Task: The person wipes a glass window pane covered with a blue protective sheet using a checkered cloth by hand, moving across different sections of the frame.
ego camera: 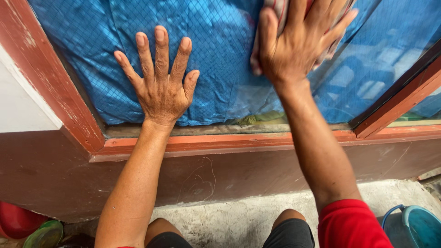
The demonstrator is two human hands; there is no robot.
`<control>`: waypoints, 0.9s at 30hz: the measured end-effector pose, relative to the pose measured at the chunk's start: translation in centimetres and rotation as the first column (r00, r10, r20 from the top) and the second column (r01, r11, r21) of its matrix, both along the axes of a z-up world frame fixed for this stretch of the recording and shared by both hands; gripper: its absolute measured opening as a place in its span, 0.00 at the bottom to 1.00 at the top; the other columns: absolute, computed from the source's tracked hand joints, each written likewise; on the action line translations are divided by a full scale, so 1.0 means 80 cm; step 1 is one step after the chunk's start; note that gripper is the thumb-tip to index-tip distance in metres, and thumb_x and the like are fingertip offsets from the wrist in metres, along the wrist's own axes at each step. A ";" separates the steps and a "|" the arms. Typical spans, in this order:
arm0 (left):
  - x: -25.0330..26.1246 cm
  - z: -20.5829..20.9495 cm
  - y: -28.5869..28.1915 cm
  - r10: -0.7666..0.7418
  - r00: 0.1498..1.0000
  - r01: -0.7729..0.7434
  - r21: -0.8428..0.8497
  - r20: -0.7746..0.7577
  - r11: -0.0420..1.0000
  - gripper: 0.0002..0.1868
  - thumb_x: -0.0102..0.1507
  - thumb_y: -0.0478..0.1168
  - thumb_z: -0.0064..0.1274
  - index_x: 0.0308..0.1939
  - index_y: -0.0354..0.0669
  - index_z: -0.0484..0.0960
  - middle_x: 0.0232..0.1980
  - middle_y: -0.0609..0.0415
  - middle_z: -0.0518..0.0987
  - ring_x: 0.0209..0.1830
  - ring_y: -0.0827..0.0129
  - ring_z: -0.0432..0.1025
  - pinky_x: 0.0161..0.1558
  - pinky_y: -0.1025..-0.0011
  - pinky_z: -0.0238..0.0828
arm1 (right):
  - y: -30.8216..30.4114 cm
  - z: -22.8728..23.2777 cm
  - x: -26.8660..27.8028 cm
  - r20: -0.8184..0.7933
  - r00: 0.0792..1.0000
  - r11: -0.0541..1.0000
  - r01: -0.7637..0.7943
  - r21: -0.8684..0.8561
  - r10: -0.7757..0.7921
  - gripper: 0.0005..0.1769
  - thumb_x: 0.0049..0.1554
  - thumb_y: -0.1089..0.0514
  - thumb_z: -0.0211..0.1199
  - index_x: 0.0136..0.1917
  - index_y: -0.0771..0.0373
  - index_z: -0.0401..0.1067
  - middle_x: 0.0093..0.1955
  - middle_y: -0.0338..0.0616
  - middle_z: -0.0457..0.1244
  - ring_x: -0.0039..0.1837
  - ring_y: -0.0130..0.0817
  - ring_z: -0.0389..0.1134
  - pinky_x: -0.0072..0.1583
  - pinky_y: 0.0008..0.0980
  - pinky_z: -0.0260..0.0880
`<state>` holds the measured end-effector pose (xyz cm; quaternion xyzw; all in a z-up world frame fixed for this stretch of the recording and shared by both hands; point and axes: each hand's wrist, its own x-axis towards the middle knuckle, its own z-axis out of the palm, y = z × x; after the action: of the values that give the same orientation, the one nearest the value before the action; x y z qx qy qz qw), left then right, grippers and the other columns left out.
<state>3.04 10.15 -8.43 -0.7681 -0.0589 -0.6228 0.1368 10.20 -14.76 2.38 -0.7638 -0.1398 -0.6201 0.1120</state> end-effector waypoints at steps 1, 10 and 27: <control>-0.005 0.009 -0.004 -0.003 1.000 0.003 0.004 0.013 1.000 0.29 0.78 0.66 0.17 0.83 0.72 0.41 0.87 0.59 0.36 0.87 0.55 0.29 0.79 0.34 0.16 | 0.000 -0.026 -0.001 0.022 0.998 0.998 0.053 -0.028 -0.052 0.40 0.70 0.29 0.40 0.82 0.56 0.62 0.82 0.67 0.44 0.83 0.67 0.41 0.79 0.70 0.33; -0.049 0.064 -0.035 -0.013 0.700 -0.279 -0.291 -0.714 0.915 0.33 0.68 0.70 0.15 0.77 0.81 0.42 0.85 0.59 0.39 0.81 0.52 0.33 0.70 0.31 0.21 | -0.048 -0.200 0.043 0.144 0.979 0.935 -0.085 -0.344 0.142 0.40 0.68 0.22 0.31 0.84 0.39 0.54 0.88 0.50 0.30 0.86 0.60 0.28 0.79 0.76 0.21; 0.012 -0.015 0.010 0.039 0.999 -0.039 -0.003 -0.007 0.999 0.29 0.77 0.66 0.16 0.82 0.73 0.42 0.87 0.59 0.34 0.86 0.56 0.28 0.77 0.38 0.12 | 0.004 -0.256 0.008 0.089 0.964 0.898 -0.196 -0.393 0.250 0.37 0.68 0.18 0.44 0.83 0.31 0.57 0.89 0.44 0.32 0.87 0.55 0.28 0.78 0.75 0.20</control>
<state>4.03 10.93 -9.59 -0.7690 -0.0743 -0.6174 0.1477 10.86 -14.47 -18.07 -0.7052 -0.3515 -0.6153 0.0222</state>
